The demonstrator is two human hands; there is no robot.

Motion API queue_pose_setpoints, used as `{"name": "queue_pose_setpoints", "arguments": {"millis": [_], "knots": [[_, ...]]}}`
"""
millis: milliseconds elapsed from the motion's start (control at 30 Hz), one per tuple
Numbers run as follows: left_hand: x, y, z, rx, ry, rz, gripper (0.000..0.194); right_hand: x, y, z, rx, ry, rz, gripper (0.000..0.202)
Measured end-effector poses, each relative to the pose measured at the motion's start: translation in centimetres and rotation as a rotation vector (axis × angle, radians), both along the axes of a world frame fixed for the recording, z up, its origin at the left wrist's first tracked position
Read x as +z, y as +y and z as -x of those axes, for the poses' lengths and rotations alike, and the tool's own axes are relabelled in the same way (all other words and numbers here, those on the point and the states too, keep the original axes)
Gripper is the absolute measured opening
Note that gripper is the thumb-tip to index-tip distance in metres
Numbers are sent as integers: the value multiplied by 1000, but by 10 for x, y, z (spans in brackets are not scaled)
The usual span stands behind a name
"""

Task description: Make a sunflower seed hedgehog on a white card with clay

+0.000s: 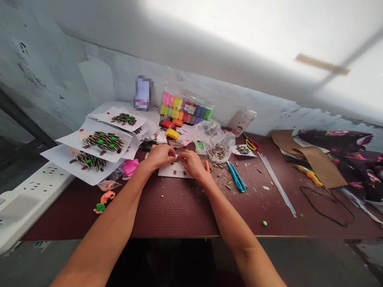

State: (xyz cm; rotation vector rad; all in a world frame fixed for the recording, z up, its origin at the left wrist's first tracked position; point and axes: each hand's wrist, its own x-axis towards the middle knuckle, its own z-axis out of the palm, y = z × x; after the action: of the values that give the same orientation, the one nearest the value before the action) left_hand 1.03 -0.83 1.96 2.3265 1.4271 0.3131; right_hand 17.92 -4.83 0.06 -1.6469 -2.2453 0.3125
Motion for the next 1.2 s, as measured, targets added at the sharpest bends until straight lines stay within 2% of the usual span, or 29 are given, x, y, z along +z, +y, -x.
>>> {"name": "queue_pose_setpoints", "arguments": {"millis": [367, 667, 933, 1000, 1067, 1200], "knots": [[2, -1, -2, -4, 18, -4, 22, 0, -3, 1, -10, -22, -38, 28], [2, 0, 0, 7, 3, 16, 27, -2, -8, -2, -21, 49, -199, 41], [1, 4, 3, 11, -16, 47, 28, -1, -11, -5, -11, 11, -193, 42], [-1, 4, 4, 12, -28, 42, 26, 3, -10, -11, -84, -2, -228, 38], [-3, 5, 3, 12, -31, 30, 23, 10, -10, -20, -240, -21, -239, 29], [-6, 5, 2, 16, -15, 9, 21, 29, -10, -48, -515, -100, -118, 20]]}}
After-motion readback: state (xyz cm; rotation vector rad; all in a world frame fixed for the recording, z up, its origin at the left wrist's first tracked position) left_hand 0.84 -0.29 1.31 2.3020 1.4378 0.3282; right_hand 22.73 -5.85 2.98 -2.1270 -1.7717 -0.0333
